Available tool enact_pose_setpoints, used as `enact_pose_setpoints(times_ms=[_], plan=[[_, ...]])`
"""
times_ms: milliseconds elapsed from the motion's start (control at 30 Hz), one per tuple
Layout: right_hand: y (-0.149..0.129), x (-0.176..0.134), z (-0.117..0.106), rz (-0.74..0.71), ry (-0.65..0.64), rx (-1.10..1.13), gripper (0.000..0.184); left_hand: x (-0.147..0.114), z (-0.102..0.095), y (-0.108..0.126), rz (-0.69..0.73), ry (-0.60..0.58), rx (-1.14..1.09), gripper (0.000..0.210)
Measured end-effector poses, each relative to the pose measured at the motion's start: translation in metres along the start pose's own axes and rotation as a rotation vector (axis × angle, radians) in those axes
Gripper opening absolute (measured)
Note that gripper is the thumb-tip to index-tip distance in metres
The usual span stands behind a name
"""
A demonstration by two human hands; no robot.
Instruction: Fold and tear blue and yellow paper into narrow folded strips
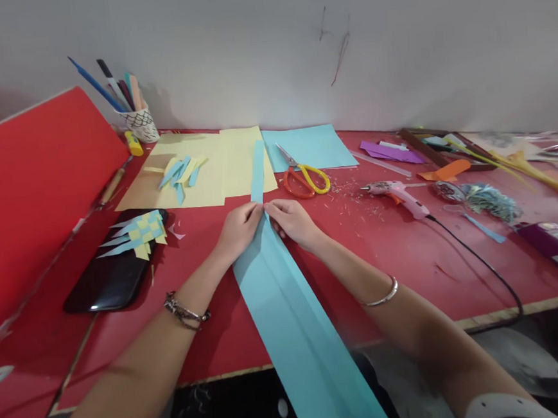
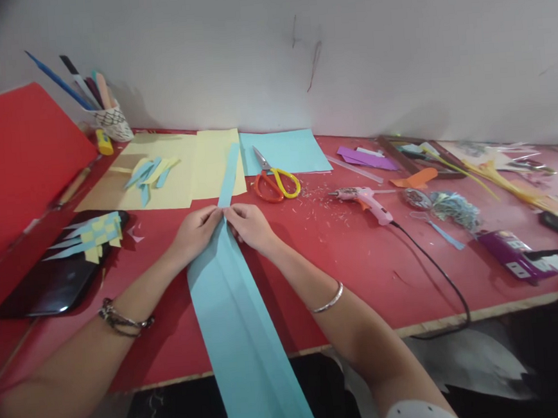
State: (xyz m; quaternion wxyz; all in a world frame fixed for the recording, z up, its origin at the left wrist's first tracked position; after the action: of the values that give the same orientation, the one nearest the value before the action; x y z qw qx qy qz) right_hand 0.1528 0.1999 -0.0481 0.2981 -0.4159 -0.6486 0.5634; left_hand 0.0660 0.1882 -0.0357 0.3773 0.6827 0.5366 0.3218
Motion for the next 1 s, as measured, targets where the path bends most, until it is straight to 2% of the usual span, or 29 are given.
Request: enact_pose_setpoints(times_ms=[267, 500, 600, 733, 867, 1000], plan=[[0.0, -0.001, -0.001, 0.006, 0.012, 0.024, 0.034, -0.001, -0.001, -0.001, -0.011, 0.041, -0.017, 0.027], [0.004, -0.001, -0.005, 0.06, 0.053, 0.033, 0.031, -0.001, -0.013, -0.005, -0.009, 0.113, 0.014, 0.029], [0.006, -0.001, -0.002, 0.123, 0.011, 0.031, 0.031, -0.001, -0.013, -0.005, 0.004, 0.106, 0.039, 0.028], [-0.003, -0.002, 0.005, 0.094, -0.071, -0.17, 0.035, -0.002, -0.005, -0.001, 0.029, 0.06, 0.052, 0.026], [-0.012, -0.006, 0.009, 0.014, -0.059, -0.471, 0.035, -0.004, -0.002, 0.002, 0.04, 0.05, 0.065, 0.029], [-0.009, -0.005, 0.004, 0.04, -0.005, -0.473, 0.032, -0.004, -0.005, 0.004, 0.045, 0.067, 0.093, 0.03]])
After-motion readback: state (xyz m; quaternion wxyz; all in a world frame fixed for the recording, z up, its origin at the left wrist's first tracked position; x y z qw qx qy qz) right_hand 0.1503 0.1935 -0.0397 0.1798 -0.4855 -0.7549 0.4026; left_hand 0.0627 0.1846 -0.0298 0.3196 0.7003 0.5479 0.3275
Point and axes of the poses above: each hand's wrist, its own x-axis towards the middle knuckle, its own z-axis out of the palm, y = z × x, the point moved 9 cm from there along x, towards the middle knuckle, and after that the axes turned 10 degrees about -y, right-handed, at the moved point
